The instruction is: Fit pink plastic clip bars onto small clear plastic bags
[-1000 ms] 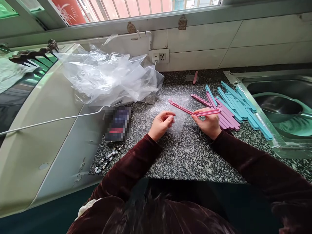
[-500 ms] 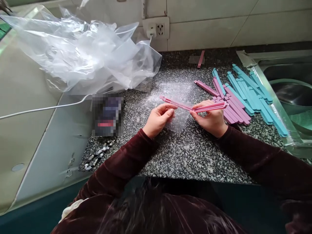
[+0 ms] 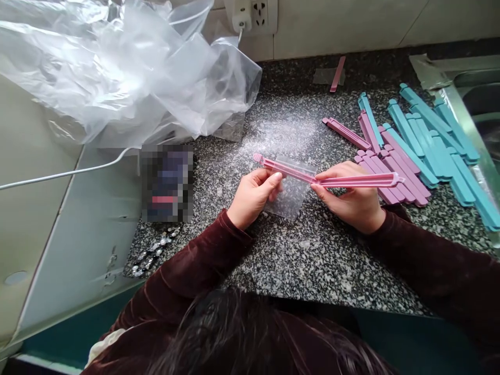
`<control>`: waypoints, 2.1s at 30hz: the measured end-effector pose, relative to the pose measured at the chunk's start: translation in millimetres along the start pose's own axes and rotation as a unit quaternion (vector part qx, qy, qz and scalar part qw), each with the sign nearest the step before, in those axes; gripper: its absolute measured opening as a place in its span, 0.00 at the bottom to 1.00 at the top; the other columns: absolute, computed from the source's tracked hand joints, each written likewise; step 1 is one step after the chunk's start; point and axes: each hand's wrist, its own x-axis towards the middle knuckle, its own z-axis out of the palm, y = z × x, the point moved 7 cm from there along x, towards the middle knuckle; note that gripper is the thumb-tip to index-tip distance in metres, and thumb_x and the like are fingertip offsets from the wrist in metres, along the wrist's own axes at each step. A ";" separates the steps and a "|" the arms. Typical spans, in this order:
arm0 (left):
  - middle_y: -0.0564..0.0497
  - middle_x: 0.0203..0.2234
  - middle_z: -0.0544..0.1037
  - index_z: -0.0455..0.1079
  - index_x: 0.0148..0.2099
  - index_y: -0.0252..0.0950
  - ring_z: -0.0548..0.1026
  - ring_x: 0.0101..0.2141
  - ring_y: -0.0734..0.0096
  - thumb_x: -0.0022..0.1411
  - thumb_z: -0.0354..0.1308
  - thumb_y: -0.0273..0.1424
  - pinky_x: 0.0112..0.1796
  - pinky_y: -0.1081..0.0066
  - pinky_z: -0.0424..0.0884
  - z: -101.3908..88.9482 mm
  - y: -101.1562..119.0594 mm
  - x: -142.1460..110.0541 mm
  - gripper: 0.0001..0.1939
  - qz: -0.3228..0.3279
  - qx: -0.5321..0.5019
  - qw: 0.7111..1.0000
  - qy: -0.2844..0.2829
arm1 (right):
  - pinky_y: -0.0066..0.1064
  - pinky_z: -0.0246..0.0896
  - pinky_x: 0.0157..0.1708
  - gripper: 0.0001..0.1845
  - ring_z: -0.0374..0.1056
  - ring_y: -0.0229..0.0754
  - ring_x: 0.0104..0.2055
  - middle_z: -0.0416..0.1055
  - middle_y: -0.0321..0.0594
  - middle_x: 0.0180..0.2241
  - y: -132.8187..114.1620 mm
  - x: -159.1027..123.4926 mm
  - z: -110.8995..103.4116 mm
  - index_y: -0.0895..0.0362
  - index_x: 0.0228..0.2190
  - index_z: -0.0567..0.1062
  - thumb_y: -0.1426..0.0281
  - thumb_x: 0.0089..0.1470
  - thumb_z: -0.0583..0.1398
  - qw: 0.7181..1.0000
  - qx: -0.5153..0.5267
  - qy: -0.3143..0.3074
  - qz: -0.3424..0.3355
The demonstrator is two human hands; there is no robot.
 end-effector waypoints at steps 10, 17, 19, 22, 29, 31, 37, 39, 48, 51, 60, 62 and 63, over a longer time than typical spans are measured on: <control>0.56 0.18 0.69 0.67 0.29 0.32 0.63 0.18 0.83 0.48 0.64 0.37 0.20 0.76 0.58 -0.1 -1.0 1.4 0.14 -0.013 -0.034 0.999 -0.013 | 0.36 0.63 0.31 0.04 0.68 0.41 0.29 0.74 0.38 0.26 -1.7 -1.2 2.3 0.55 0.27 0.73 0.67 0.50 0.61 1.000 0.011 -0.008 -0.022; 0.57 0.17 0.67 0.67 0.28 0.32 0.63 0.17 0.83 0.46 0.65 0.36 0.19 0.76 0.59 -0.8 -0.3 1.7 0.13 -0.031 -0.032 0.999 -0.013 | 0.37 0.64 0.32 0.03 0.69 0.41 0.30 0.74 0.38 0.27 -1.5 -0.8 1.6 0.55 0.28 0.73 0.68 0.50 0.61 0.999 0.037 -0.009 -0.028; 0.57 0.16 0.67 0.67 0.27 0.32 0.63 0.17 0.83 0.46 0.65 0.34 0.18 0.77 0.59 -2.5 -0.2 2.2 0.12 -0.030 -0.034 0.999 0.001 | 0.36 0.66 0.33 0.03 0.70 0.41 0.31 0.75 0.39 0.29 -1.1 -1.2 -0.3 0.55 0.29 0.73 0.68 0.50 0.61 0.998 0.056 0.002 -0.030; 0.57 0.17 0.67 0.67 0.27 0.33 0.63 0.17 0.82 0.46 0.64 0.33 0.18 0.77 0.59 -4.6 -0.6 2.9 0.11 -0.028 -0.044 0.998 0.019 | 0.36 0.67 0.34 0.03 0.71 0.41 0.33 0.75 0.39 0.31 1.1 -1.9 -1.5 0.55 0.30 0.73 0.69 0.50 0.61 0.997 0.078 0.012 -0.020; 0.57 0.16 0.67 0.66 0.26 0.33 0.63 0.16 0.83 0.46 0.63 0.33 0.18 0.77 0.59 -4.4 0.2 1.9 0.10 -0.027 -0.056 0.998 0.030 | 0.37 0.68 0.35 0.01 0.71 0.42 0.35 0.75 0.39 0.32 0.7 -1.2 -3.8 0.54 0.29 0.72 0.71 0.50 0.60 0.994 0.104 0.021 -0.015; 0.57 0.15 0.67 0.67 0.26 0.32 0.62 0.16 0.83 0.45 0.63 0.33 0.18 0.77 0.59 -3.7 0.7 1.1 0.11 -0.026 -0.065 0.997 0.032 | 0.37 0.68 0.34 0.01 0.70 0.41 0.34 0.74 0.39 0.31 -0.6 -1.0 -5.4 0.54 0.29 0.72 0.71 0.51 0.60 0.994 0.106 0.029 -0.020; 0.56 0.15 0.67 0.69 0.27 0.31 0.62 0.16 0.82 0.44 0.64 0.34 0.18 0.77 0.58 -0.9 -1.2 -2.0 0.12 -0.031 -0.092 0.995 0.037 | 0.35 0.68 0.33 0.05 0.70 0.40 0.33 0.74 0.38 0.31 -4.5 -3.4 -11.4 0.55 0.32 0.71 0.74 0.50 0.60 0.988 0.124 0.077 -0.049; 0.56 0.15 0.67 0.70 0.28 0.30 0.62 0.16 0.82 0.44 0.64 0.35 0.17 0.77 0.58 -0.3 -1.8 -2.9 0.12 -0.030 -0.101 0.994 0.040 | 0.35 0.68 0.33 0.06 0.70 0.40 0.33 0.74 0.38 0.31 -5.3 -3.9 -13.0 0.55 0.32 0.71 0.75 0.50 0.60 0.987 0.125 0.089 -0.055; 0.55 0.15 0.68 0.70 0.26 0.31 0.62 0.16 0.81 0.42 0.64 0.37 0.18 0.76 0.58 1.6 -2.1 -4.6 0.14 -0.022 -0.087 0.995 0.053 | 0.34 0.70 0.33 0.05 0.73 0.41 0.34 0.76 0.42 0.32 -5.7 -4.5 -11.7 0.57 0.34 0.72 0.74 0.52 0.59 0.987 0.137 0.071 -0.039; 0.55 0.15 0.68 0.70 0.25 0.31 0.62 0.16 0.81 0.43 0.64 0.38 0.19 0.76 0.58 0.7 -1.1 -4.6 0.14 -0.011 -0.071 0.996 0.049 | 0.35 0.70 0.34 0.05 0.73 0.41 0.34 0.76 0.41 0.31 -4.1 -5.4 -10.7 0.56 0.34 0.73 0.73 0.52 0.59 0.987 0.141 0.074 -0.030; 0.55 0.14 0.66 0.69 0.22 0.31 0.61 0.16 0.81 0.46 0.63 0.39 0.21 0.75 0.58 0.5 0.9 -6.1 0.15 0.027 -0.037 0.998 0.039 | 0.35 0.69 0.32 0.11 0.71 0.41 0.33 0.76 0.43 0.33 -10.3 -1.9 -13.8 0.56 0.40 0.74 0.75 0.52 0.58 0.986 0.141 0.067 -0.064; 0.56 0.13 0.65 0.68 0.21 0.32 0.60 0.17 0.82 0.47 0.63 0.40 0.21 0.75 0.57 0.8 3.2 -7.6 0.16 0.035 -0.023 0.998 0.040 | 0.37 0.69 0.34 0.13 0.71 0.42 0.35 0.76 0.45 0.35 -9.9 -2.6 -13.2 0.56 0.41 0.74 0.75 0.53 0.58 0.986 0.137 0.063 -0.064; 0.56 0.13 0.65 0.67 0.20 0.32 0.60 0.17 0.82 0.47 0.63 0.40 0.21 0.75 0.57 1.0 4.4 -8.4 0.17 0.037 -0.016 0.998 0.041 | 0.38 0.69 0.35 0.13 0.72 0.43 0.36 0.76 0.45 0.36 -9.3 -3.1 -12.6 0.56 0.41 0.74 0.75 0.53 0.58 0.987 0.136 0.061 -0.061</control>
